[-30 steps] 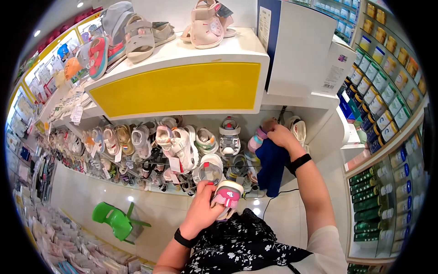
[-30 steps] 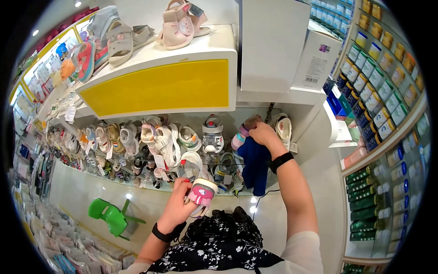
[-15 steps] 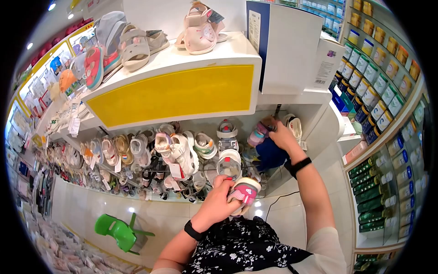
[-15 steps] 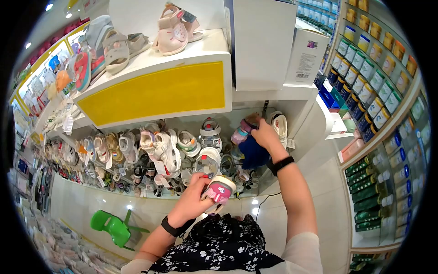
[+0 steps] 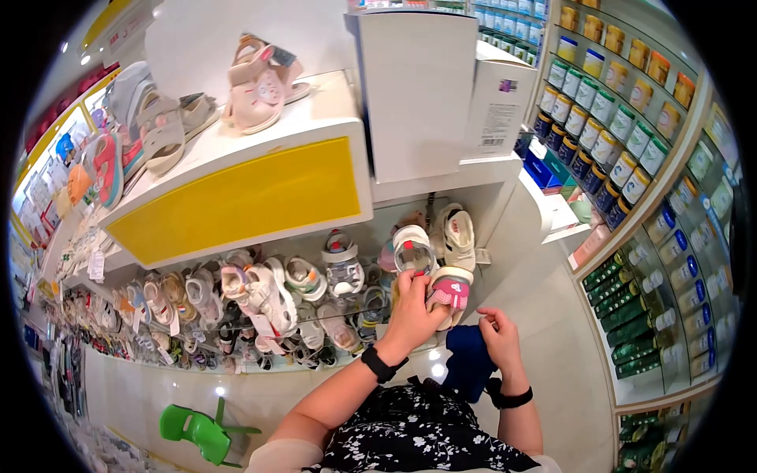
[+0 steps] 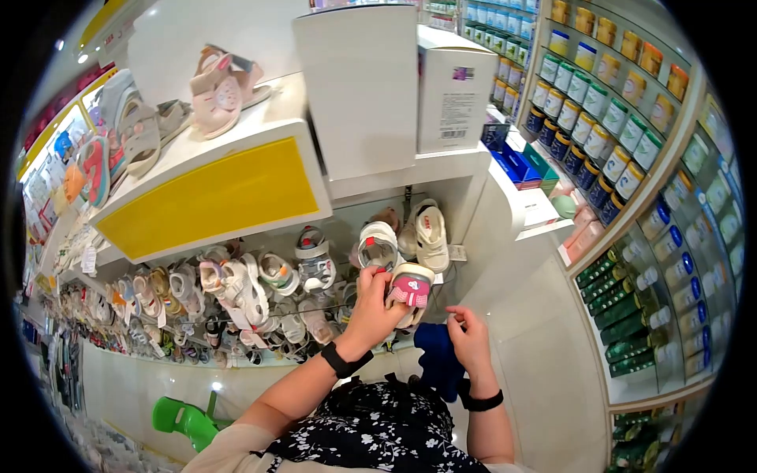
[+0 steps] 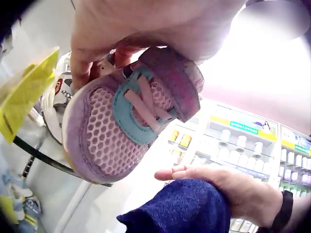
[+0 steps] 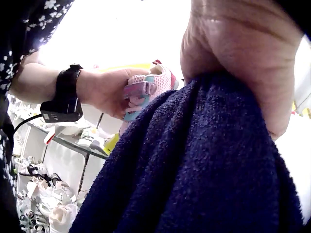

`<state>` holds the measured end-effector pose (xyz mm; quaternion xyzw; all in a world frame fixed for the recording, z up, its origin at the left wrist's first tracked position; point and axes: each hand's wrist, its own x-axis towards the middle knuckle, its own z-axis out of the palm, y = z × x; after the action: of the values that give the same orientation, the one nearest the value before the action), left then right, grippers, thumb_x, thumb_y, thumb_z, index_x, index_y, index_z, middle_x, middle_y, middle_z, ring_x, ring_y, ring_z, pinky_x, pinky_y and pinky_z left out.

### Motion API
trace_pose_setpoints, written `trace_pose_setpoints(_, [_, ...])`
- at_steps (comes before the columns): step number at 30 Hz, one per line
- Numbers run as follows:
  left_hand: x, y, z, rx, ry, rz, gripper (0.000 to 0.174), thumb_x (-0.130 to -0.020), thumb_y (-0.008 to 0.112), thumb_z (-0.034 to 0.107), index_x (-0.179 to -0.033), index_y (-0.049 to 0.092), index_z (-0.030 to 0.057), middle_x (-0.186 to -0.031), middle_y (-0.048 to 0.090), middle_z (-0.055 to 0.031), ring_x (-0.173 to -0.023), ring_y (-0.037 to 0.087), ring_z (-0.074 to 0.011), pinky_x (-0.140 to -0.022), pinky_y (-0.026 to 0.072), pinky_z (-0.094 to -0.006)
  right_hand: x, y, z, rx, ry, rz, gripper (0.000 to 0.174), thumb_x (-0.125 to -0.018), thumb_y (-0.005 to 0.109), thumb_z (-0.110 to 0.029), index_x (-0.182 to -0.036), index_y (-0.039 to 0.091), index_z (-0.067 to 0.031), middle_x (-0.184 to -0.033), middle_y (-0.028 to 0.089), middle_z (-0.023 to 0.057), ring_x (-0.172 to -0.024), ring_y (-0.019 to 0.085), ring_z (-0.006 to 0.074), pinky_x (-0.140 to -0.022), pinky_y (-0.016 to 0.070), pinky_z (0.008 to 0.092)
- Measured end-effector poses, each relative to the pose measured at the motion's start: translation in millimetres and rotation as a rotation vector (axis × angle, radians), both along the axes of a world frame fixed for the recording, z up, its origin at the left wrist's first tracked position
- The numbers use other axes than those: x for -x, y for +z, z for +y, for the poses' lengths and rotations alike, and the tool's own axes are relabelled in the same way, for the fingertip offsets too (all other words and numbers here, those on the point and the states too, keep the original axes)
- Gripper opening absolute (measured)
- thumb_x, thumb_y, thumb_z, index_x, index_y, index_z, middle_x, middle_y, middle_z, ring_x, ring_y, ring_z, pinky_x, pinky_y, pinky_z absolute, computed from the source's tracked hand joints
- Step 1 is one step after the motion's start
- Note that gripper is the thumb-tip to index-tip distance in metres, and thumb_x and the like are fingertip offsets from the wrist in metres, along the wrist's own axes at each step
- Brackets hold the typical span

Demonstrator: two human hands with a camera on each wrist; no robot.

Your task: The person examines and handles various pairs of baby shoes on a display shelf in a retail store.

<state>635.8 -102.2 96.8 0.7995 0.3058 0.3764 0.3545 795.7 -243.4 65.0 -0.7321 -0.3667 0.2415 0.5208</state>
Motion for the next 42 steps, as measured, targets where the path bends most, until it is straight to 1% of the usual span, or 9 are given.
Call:
trace_pose_setpoints(4, [-14.8,3.6,-6.5,0.012,0.051,0.004,0.054,-0.076,0.072,0.026,-0.114,0.048,-0.0034,-0.122,0.039,-0.0228,-0.113,0.046,-0.0387,-0.097,0.0391,-0.0409,8.6,13.9,-9.6,-0.098,0.025,0.017,0.035,-0.086,0.061,-0.006,-0.121,0.061,-0.0062,-0.08,0.063,0.0035,-0.068,0.056,0.0106,-0.063,0.0461,0.0254])
trace_pose_setpoints(11, [-1.6,9.5,-5.4,0.15,0.104,0.084,0.054,-0.08,0.069,0.032,-0.114,0.05,-0.0053,-0.122,0.038,-0.0262,-0.109,0.05,-0.0424,-0.094,0.043,-0.0421,25.5,58.9,19.8,-0.272,0.198,-0.606,0.051,-0.077,0.064,-0.001,-0.123,0.061,-0.0195,-0.099,0.059,0.0091,-0.072,0.062,0.0267,-0.06,0.0509,0.0349])
trace_pose_setpoints(14, [13.2,27.9,-7.0,0.233,0.156,0.107,0.056,-0.082,0.068,0.038,-0.112,0.05,-0.0068,-0.12,0.039,-0.0255,-0.111,0.047,-0.0416,-0.096,0.0409,-0.0404,17.5,54.7,26.4,-0.399,0.141,-0.466,0.033,-0.077,0.067,-0.003,-0.109,0.063,-0.011,-0.099,0.061,0.0091,-0.073,0.064,0.0262,-0.061,0.0519,0.0353])
trace_pose_setpoints(16, [21.6,16.5,-7.3,0.212,0.216,0.054,0.058,-0.083,0.068,0.039,-0.111,0.05,-0.008,-0.119,0.039,-0.0248,-0.112,0.046,-0.0402,-0.097,0.0403,-0.0396,18.8,63.3,27.7,-0.425,0.309,-0.582,0.028,-0.076,0.069,-0.006,-0.103,0.063,-0.0095,-0.099,0.062,0.0087,-0.074,0.065,0.0257,-0.061,0.0523,0.035])
trace_pose_setpoints(20, [26.8,15.3,-14.1,0.324,0.261,-0.079,0.064,-0.086,0.066,0.044,-0.115,0.044,-0.0093,-0.122,0.036,-0.0223,-0.108,0.047,-0.0341,-0.095,0.041,-0.0389,51.4,70.6,29.6,-0.192,0.446,-0.715,0.045,-0.077,0.073,-0.018,-0.12,0.058,-0.0169,-0.091,0.059,0.0077,-0.068,0.062,0.0277,-0.056,0.0501,0.0367])
trace_pose_setpoints(30, [46.8,0.2,-20.1,0.321,0.236,-0.199,0.05,-0.088,0.069,0.018,-0.124,0.042,-0.0037,-0.128,0.029,-0.015,-0.108,0.055,-0.0245,-0.096,0.048,-0.0354,45.6,33.8,71.8,-0.355,0.137,-0.618,0.045,-0.075,0.074,-0.013,-0.115,0.053,-0.0117,-0.094,0.059,0.0102,-0.078,0.062,0.0329,-0.063,0.0497,0.0411])
trace_pose_setpoints(34, [63.9,9.1,-25.1,0.289,0.245,-0.184,0.042,-0.087,0.066,0.007,-0.121,0.044,-0.0021,-0.128,0.03,-0.0134,-0.106,0.057,-0.0222,-0.095,0.0479,-0.0337,41.1,38.4,90.7,-0.179,0.075,-0.672,0.04,-0.078,0.072,-0.018,-0.114,0.054,-0.0155,-0.092,0.061,0.0094,-0.077,0.063,0.0333,-0.062,0.0504,0.0421])
trace_pose_setpoints(35, [67.6,11.4,-26.6,0.293,0.243,-0.177,0.04,-0.087,0.066,0.005,-0.12,0.045,-0.0018,-0.128,0.03,-0.0131,-0.106,0.057,-0.0217,-0.095,0.048,-0.0334,43.0,41.5,95.2,-0.101,0.074,-0.645,0.041,-0.078,0.072,-0.015,-0.115,0.054,-0.0114,-0.1,0.065,0.0097,-0.085,0.065,0.0301,-0.072,0.0518,0.0393])
trace_pose_setpoints(42, [82.3,3.4,-30.1,0.244,0.247,-0.143,0.037,-0.086,0.066,0.009,-0.117,0.049,-0.0016,-0.124,0.037,-0.0158,-0.097,0.062,-0.0228,-0.085,0.0512,-0.0328,39.5,32.1,122.0,-0.052,0.08,-0.614,0.041,-0.08,0.071,-0.021,-0.116,0.052,-0.0184,-0.092,0.063,0.0104,-0.079,0.064,0.034,-0.066,0.0515,0.044])
